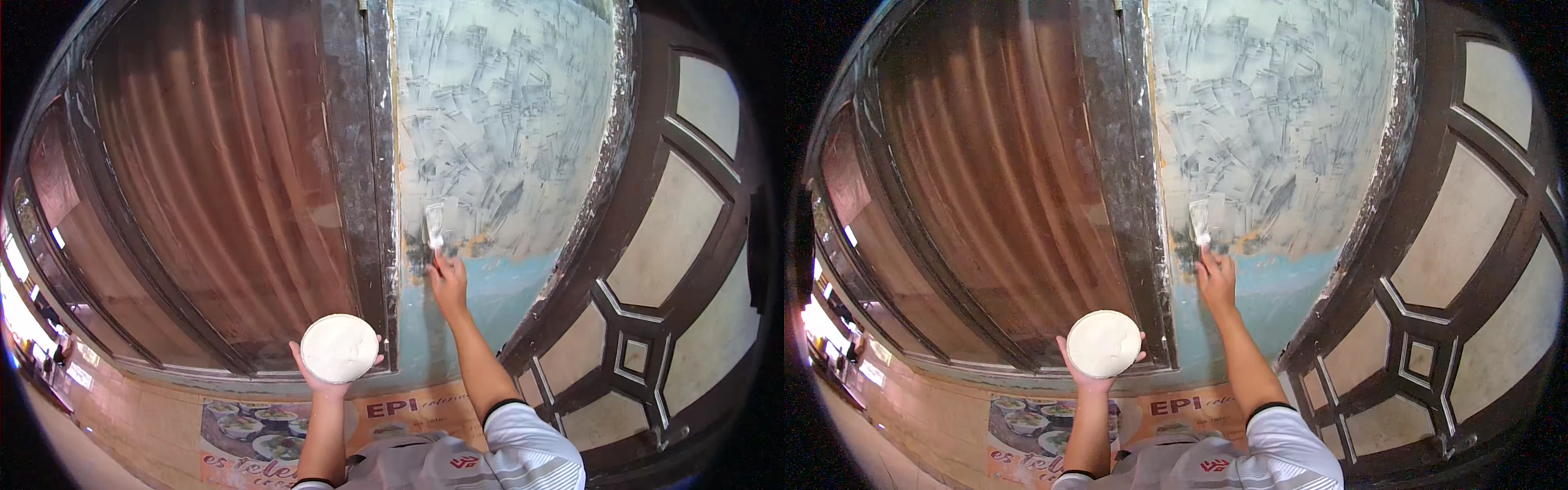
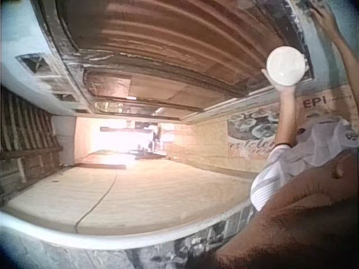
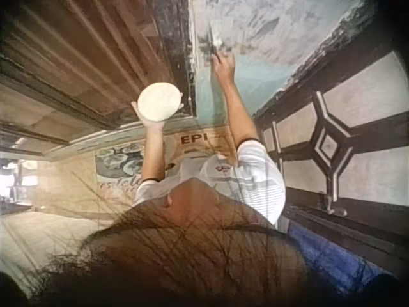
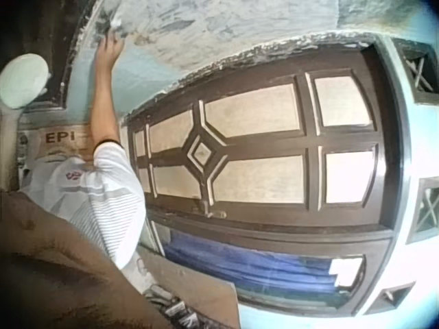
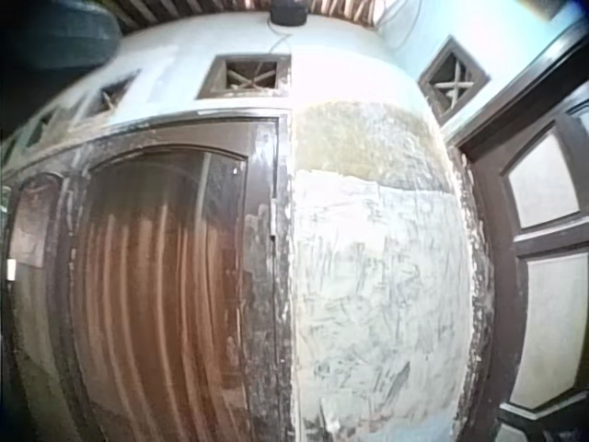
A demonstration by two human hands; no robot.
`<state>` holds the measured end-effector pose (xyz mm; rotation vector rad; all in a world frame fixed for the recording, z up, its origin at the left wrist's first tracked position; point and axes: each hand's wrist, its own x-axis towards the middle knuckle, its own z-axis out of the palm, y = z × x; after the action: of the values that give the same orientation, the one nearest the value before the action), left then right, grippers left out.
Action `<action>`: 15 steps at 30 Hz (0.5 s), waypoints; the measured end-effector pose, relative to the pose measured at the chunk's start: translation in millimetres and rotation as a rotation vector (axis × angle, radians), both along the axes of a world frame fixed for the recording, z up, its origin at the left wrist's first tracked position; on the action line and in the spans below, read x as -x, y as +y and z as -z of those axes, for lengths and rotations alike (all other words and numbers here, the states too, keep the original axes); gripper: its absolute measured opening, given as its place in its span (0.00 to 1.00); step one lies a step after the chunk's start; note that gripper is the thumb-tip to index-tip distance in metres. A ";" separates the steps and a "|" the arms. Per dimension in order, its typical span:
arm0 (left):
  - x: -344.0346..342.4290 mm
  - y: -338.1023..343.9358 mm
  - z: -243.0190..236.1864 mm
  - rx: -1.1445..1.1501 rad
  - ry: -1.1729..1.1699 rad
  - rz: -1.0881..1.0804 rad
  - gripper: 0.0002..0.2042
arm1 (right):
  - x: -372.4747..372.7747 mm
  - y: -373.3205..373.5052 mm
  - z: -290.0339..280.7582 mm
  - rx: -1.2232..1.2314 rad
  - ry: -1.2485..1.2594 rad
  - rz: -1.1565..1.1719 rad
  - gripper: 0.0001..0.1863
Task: The person applies wall putty to a wall section using a putty knife, scooping the putty from a bucket and spreading it onto the wall.
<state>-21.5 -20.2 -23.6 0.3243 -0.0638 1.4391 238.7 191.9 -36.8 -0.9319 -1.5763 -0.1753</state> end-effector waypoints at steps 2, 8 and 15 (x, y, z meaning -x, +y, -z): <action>-6.1 0.2 -6.2 0.018 -0.007 0.018 0.53 | 0.6 8.9 -13.0 0.023 0.070 -0.004 0.31; -4.3 -3.4 2.9 -0.002 0.028 -0.008 0.54 | -17.2 -14.4 101.2 0.095 -0.052 0.017 0.29; -1.2 -4.5 -3.3 0.048 -0.016 -0.007 0.53 | -3.7 -2.6 -3.6 0.014 0.015 -0.017 0.28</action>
<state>-20.3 -24.7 -20.3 0.2739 -0.0411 1.4475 242.4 189.2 -33.2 -0.9281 -1.5728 -0.1452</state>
